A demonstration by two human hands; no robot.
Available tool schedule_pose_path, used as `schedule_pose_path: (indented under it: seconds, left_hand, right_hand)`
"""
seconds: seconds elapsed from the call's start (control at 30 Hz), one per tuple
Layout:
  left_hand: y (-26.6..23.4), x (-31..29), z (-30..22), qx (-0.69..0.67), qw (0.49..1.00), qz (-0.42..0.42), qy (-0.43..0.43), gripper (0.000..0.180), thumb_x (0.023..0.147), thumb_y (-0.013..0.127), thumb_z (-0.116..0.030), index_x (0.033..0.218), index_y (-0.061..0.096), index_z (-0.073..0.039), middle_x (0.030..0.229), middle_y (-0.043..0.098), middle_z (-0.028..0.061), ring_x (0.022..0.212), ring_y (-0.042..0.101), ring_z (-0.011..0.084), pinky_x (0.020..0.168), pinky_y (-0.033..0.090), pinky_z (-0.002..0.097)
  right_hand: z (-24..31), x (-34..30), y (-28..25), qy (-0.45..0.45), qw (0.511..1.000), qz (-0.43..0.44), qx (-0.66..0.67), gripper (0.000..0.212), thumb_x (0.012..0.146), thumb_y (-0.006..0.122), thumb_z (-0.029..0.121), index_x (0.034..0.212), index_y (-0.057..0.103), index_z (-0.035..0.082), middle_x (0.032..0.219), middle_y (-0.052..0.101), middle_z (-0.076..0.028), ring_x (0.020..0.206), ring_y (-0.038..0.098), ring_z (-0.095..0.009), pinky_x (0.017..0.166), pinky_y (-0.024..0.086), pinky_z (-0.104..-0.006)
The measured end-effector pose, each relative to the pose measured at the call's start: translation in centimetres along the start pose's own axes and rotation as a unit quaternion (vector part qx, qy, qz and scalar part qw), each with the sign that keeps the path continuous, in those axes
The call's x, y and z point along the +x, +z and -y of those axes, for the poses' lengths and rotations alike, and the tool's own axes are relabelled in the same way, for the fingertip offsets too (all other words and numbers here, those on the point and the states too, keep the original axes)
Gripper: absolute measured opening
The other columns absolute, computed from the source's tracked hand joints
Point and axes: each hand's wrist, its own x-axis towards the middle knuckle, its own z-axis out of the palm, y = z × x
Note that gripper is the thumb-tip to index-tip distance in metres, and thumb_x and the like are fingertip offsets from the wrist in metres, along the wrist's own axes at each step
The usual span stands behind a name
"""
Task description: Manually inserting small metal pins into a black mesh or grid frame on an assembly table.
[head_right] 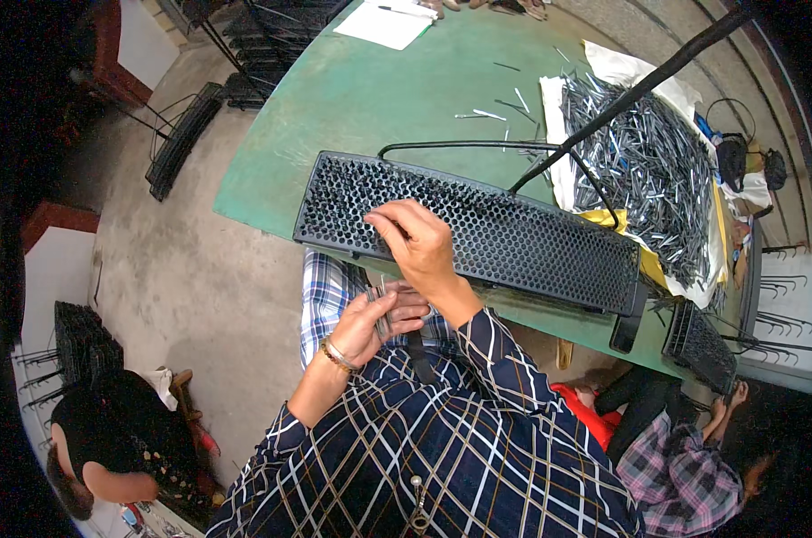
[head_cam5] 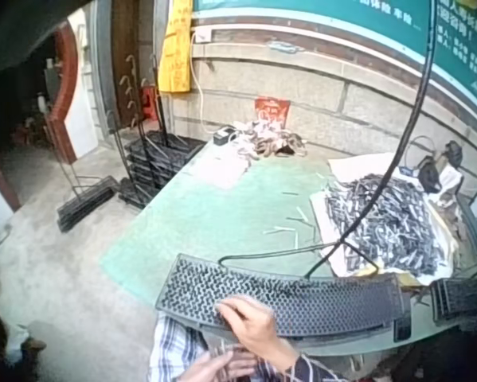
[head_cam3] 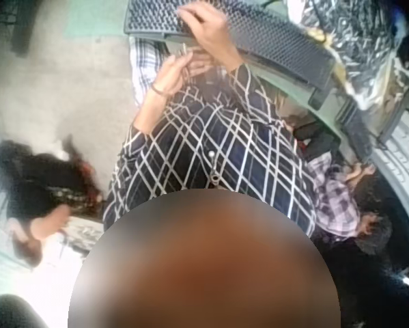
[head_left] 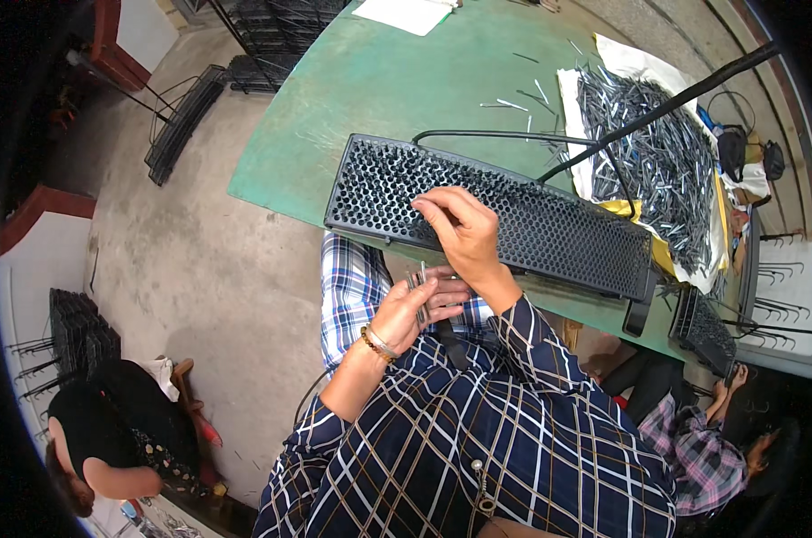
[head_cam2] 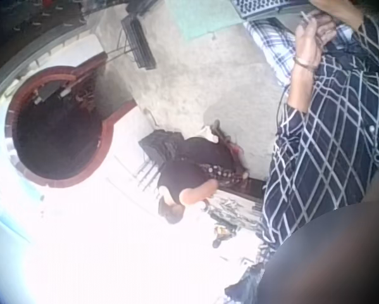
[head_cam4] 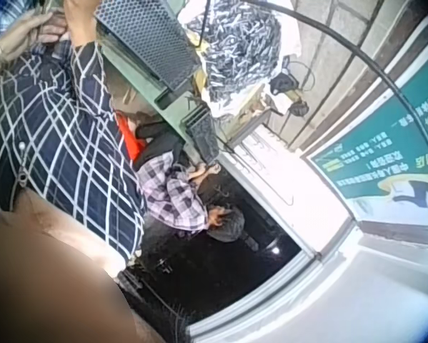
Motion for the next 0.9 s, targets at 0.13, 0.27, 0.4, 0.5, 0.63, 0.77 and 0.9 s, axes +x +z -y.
schedule_pose_path:
  seconds: [0.13,0.27,0.4,0.5,0.63,0.77,0.9]
  left_hand:
    - [-0.1,0.1,0.0,-0.01,1.0,0.004,-0.003,0.034,0.096,0.043,-0.018,0.122,0.044,0.004,0.115,0.056,0.0174,0.104,0.058,0.0266,0.09,0.049,0.0399]
    - [-0.1,-0.1,-0.2,-0.015,1.0,-0.002,-0.007,0.032,0.096,0.043,-0.017,0.121,0.045,0.003,0.114,0.057,0.0171,0.103,0.059,0.0263,0.089,0.05,0.0398]
    - [-0.2,0.0,-0.2,-0.008,1.0,-0.004,-0.016,0.032,0.096,0.042,-0.017,0.121,0.045,0.003,0.113,0.058,0.0165,0.103,0.059,0.0257,0.088,0.05,0.0392]
    - [-0.5,0.1,-0.1,-0.009,1.0,-0.002,-0.017,0.031,0.096,0.042,-0.016,0.121,0.046,0.003,0.113,0.058,0.016,0.102,0.059,0.0252,0.088,0.05,0.0387]
    - [-0.5,0.2,-0.1,-0.009,1.0,-0.004,-0.019,0.031,0.096,0.042,-0.016,0.12,0.047,0.003,0.113,0.058,0.0157,0.102,0.06,0.0247,0.088,0.05,0.0381]
    - [-0.4,0.1,-0.1,-0.008,1.0,-0.004,-0.02,0.031,0.096,0.042,-0.016,0.12,0.047,0.003,0.113,0.058,0.0157,0.101,0.06,0.0246,0.088,0.05,0.038]
    - [-0.4,0.0,-0.1,-0.003,1.0,-0.009,-0.018,0.032,0.096,0.042,-0.017,0.121,0.047,0.003,0.113,0.058,0.0157,0.102,0.06,0.025,0.088,0.05,0.0384]
  right_hand:
    - [-0.8,-0.4,0.6,-0.036,0.998,0.007,-0.047,0.007,0.076,0.068,0.008,0.08,0.065,0.004,0.076,0.064,-0.008,0.067,0.062,-0.023,0.057,0.049,-0.0319]
    - [-1.6,-0.9,0.8,-0.118,0.985,0.057,-0.114,0.01,0.073,0.071,0.013,0.078,0.065,0.007,0.078,0.063,-0.005,0.069,0.062,-0.022,0.059,0.048,-0.0323]
    - [-1.3,-0.7,0.6,-0.147,0.977,0.072,-0.134,0.011,0.072,0.071,0.014,0.077,0.064,0.007,0.079,0.062,-0.004,0.069,0.061,-0.021,0.06,0.047,-0.0321]
    - [-1.0,-0.6,0.4,-0.163,0.971,0.077,-0.156,0.011,0.071,0.071,0.013,0.078,0.066,0.006,0.079,0.063,-0.004,0.07,0.062,-0.021,0.061,0.047,-0.0324]
    - [-1.0,-0.6,0.5,-0.161,0.971,0.074,-0.16,0.012,0.071,0.072,0.014,0.077,0.064,0.007,0.077,0.061,-0.003,0.068,0.06,-0.02,0.06,0.046,-0.0324]
    - [-1.2,-0.9,0.5,-0.126,0.976,0.083,-0.157,0.011,0.072,0.071,0.015,0.076,0.065,0.007,0.076,0.061,-0.003,0.068,0.06,-0.02,0.06,0.046,-0.0322]
    - [-0.9,-0.7,0.4,-0.12,0.975,0.085,-0.164,0.011,0.072,0.071,0.015,0.076,0.065,0.007,0.074,0.06,-0.003,0.068,0.06,-0.021,0.06,0.045,-0.0327]
